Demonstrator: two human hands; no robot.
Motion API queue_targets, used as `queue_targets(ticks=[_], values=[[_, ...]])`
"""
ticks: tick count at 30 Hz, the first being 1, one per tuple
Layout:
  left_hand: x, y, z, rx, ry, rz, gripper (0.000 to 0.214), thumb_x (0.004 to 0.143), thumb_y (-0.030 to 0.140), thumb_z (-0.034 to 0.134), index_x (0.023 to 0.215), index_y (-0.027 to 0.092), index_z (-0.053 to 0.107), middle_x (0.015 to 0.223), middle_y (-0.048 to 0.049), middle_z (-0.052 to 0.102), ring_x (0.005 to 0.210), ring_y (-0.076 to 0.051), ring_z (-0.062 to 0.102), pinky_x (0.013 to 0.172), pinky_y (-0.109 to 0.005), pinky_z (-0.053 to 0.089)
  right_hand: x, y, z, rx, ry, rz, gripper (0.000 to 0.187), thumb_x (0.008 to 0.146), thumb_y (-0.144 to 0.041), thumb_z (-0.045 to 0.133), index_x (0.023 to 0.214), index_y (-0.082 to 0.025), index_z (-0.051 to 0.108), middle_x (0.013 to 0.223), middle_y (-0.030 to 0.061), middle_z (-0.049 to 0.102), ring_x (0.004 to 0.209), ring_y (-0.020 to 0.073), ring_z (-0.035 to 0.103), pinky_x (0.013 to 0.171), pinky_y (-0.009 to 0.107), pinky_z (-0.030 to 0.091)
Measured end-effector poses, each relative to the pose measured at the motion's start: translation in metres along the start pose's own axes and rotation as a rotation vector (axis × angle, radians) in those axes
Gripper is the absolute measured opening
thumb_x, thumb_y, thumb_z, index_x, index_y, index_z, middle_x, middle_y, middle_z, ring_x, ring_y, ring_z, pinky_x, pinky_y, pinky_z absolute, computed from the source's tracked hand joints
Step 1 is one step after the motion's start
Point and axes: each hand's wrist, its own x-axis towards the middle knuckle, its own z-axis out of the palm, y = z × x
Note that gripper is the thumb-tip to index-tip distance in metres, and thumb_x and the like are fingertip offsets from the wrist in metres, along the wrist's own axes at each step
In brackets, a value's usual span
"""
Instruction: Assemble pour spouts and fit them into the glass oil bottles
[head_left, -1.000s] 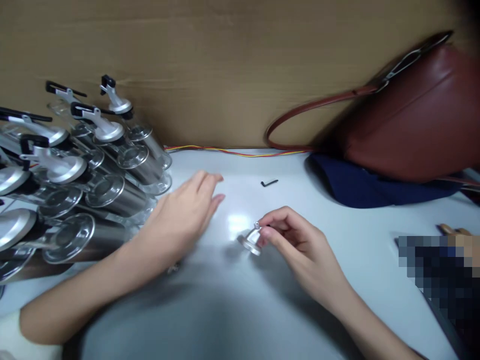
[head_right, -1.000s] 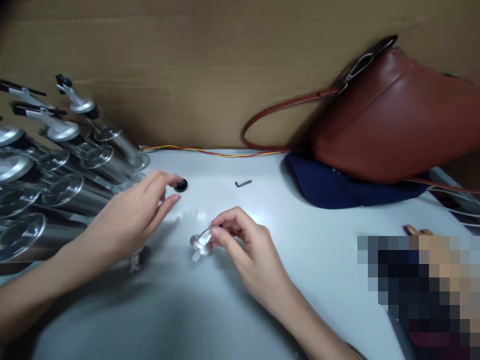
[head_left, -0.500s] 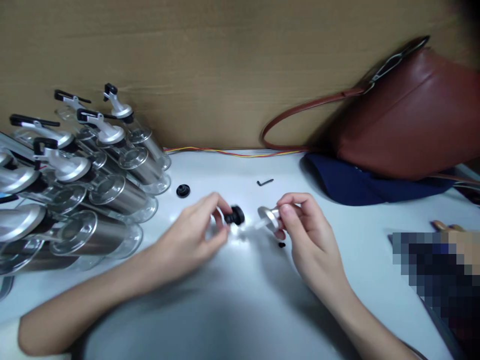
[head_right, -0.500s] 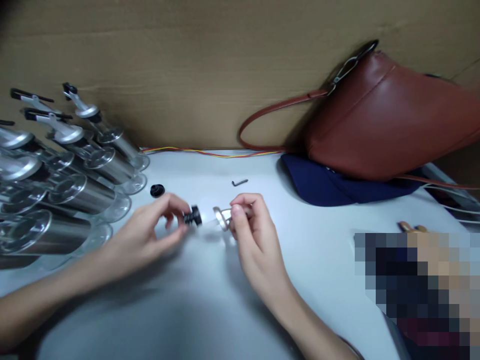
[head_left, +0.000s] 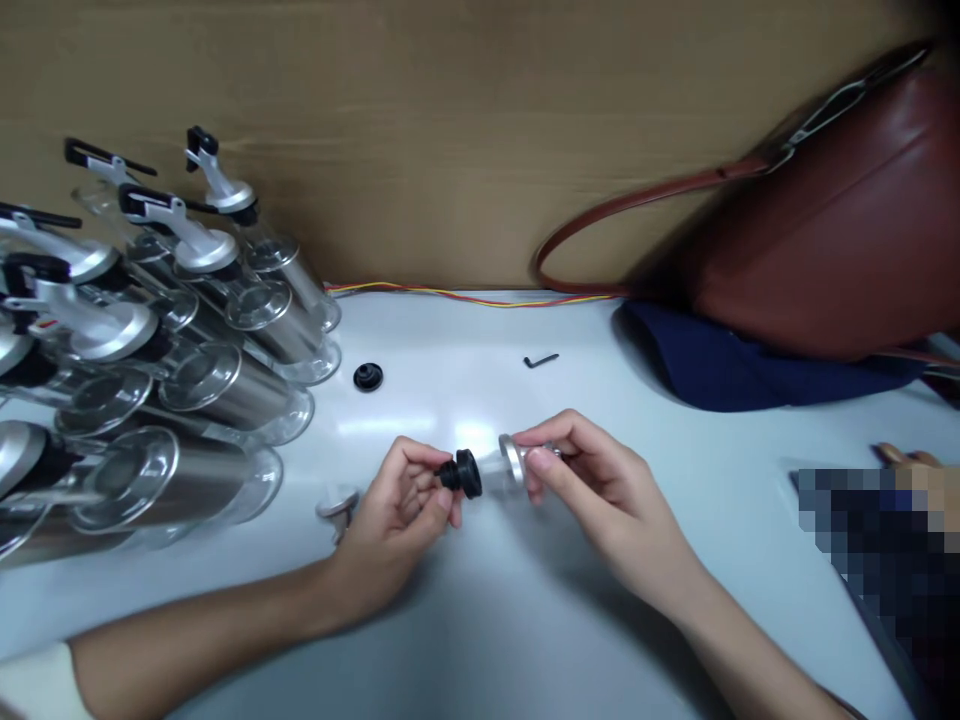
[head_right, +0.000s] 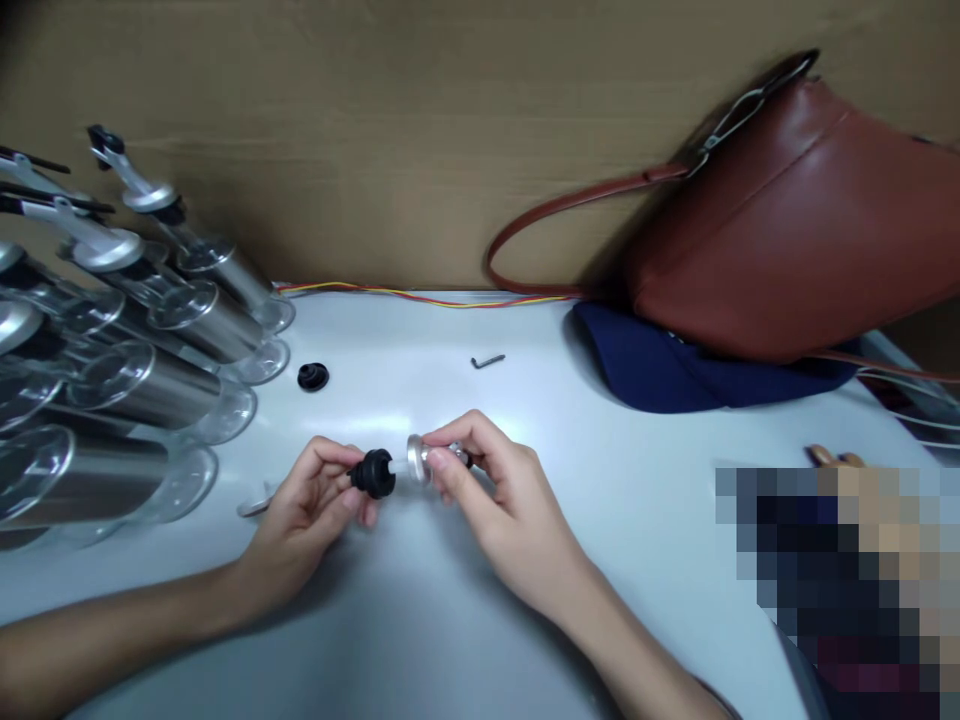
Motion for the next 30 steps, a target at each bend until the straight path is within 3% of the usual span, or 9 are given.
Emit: queue_targets(ticks=[19, 30], values=[[-0.001, 0.001, -0.003, -0.065, -0.062, -0.022, 0.013, 0.091, 0.025, 0.055, 0.1, 0.02, 0.048, 0.082, -0.0001, 0.059, 0.074, -0.009, 0.058, 0.071, -0.023, 0.046, 0.0, 0.006, 0.004, -0.039, -0.074, -0.002, 0.009, 0.088, -0.029, 0.058, 0.089, -0.021, 0.062, 0.068, -0.002, 0.067, 0.064, 0.0103, 0.063, 0.063, 0.021, 0.049], [0.003, 0.008, 0.0, -0.057, 0.046, -0.145, 0.021, 0.076, 0.02, 0.068, 0.092, 0.018, 0.055, 0.077, 0.0009, 0.061, 0.067, -0.009, 0.06, 0.066, -0.021, 0.049, -0.003, 0.001, 0.002, -0.185, -0.1, -0.042, 0.008, 0.085, -0.026, 0.06, 0.089, -0.021, 0.065, 0.082, 0.0018, 0.071, 0.072, 0.0135, 0.065, 0.064, 0.024, 0.05]])
